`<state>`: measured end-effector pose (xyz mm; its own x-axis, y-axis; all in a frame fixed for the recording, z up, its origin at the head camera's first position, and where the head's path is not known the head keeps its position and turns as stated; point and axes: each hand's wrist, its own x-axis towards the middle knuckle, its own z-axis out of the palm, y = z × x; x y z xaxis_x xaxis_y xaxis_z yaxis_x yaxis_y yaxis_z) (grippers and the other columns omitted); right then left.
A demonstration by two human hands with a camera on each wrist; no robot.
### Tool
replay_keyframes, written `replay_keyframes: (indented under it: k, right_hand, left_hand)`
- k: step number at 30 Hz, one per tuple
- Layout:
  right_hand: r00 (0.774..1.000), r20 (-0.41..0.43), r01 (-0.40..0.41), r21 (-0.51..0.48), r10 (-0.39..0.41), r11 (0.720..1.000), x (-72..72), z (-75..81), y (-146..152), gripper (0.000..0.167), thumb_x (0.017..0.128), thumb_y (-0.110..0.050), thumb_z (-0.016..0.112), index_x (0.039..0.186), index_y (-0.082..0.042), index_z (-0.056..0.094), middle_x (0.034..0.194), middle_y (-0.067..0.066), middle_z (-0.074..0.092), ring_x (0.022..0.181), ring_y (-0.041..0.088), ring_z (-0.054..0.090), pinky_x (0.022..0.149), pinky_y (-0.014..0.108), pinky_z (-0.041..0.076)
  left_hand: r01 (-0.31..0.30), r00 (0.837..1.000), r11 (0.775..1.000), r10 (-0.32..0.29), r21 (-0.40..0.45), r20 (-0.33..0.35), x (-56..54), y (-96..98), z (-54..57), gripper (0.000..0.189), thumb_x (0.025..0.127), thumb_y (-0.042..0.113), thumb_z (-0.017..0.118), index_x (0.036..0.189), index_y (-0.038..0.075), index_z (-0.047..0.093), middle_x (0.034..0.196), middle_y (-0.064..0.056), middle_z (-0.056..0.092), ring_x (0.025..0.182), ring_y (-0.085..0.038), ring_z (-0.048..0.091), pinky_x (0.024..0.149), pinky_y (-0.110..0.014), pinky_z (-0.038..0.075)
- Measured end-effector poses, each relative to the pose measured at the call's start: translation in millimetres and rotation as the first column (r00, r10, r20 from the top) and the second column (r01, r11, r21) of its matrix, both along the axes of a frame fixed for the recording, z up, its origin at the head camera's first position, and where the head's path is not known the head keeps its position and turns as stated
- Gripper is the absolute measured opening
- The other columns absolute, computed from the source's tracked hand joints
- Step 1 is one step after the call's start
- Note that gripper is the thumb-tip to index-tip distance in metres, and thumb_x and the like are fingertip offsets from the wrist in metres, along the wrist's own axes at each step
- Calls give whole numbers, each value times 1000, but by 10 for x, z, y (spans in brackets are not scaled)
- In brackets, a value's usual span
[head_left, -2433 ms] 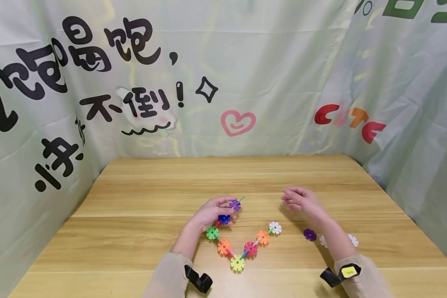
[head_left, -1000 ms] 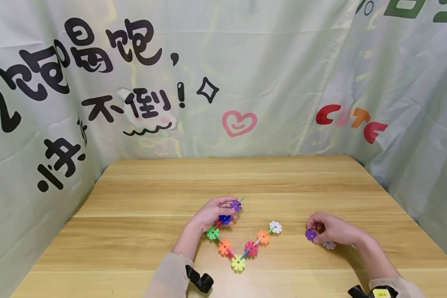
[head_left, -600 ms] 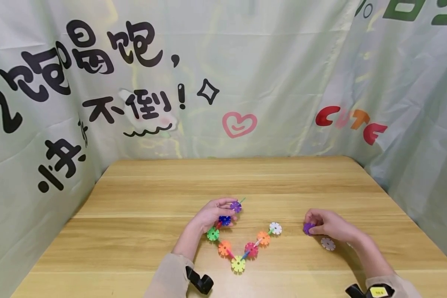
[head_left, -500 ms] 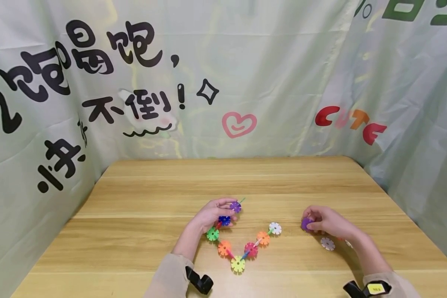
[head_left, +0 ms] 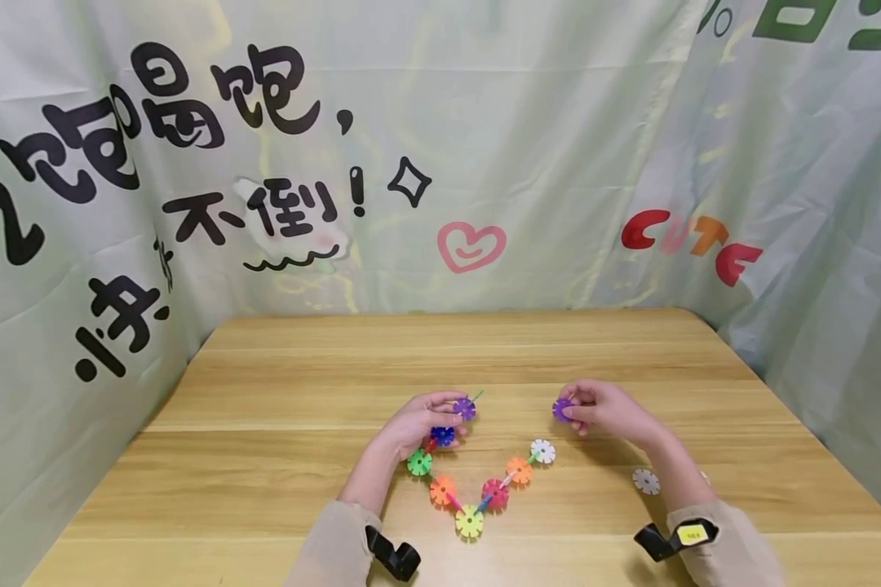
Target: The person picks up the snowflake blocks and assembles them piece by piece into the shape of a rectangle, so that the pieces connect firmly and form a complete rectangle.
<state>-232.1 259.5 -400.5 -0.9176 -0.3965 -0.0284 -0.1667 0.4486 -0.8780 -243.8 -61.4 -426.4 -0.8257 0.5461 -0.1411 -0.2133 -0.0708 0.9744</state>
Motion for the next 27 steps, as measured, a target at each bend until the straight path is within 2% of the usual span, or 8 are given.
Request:
replay_keyframes:
  k: [5, 12, 21, 27]
  right_hand:
    - [1000, -5, 4, -48, -5, 999, -78, 20, -190, 25, 89, -3, 58, 109, 11, 53, 85, 24, 61, 70, 26, 60, 61, 33, 55]
    - [999, 44, 11, -140, -5, 990, -153, 44, -428, 27, 89, 0, 58, 111, 14, 52, 85, 27, 60, 67, 28, 61, 62, 37, 56]
    - [998, 63, 29, -167, -19, 986, -200, 12, -646, 26, 89, 0, 57, 111, 12, 53, 86, 26, 60, 69, 27, 60, 64, 40, 55]
    - [997, 62, 61, -161, -52, 985, -229, -20, -768, 25, 91, 0, 54, 114, 10, 54, 85, 26, 59, 67, 23, 59, 60, 33, 55]
  left_hand:
    - [3, 1000, 1000, -4, 6, 13, 0, -9, 12, 47, 90, -1, 52, 136, -4, 40, 107, -23, 60, 78, -16, 62, 67, -27, 55]
    - [-3, 1000, 1000, 3, 15, 14, -9, -4, -9, 47, 90, -2, 51, 135, -5, 41, 99, -15, 63, 77, -17, 63, 66, -27, 55]
    - [-5, 1000, 1000, 5, 7, 6, -15, 3, -26, 48, 88, -2, 54, 134, -6, 41, 96, -18, 64, 76, -18, 63, 68, -28, 55]
    - [-7, 1000, 1000, 7, 1, 8, -10, 2, -18, 45, 90, -2, 51, 134, -4, 42, 100, -21, 63, 79, -20, 64, 70, -30, 55]
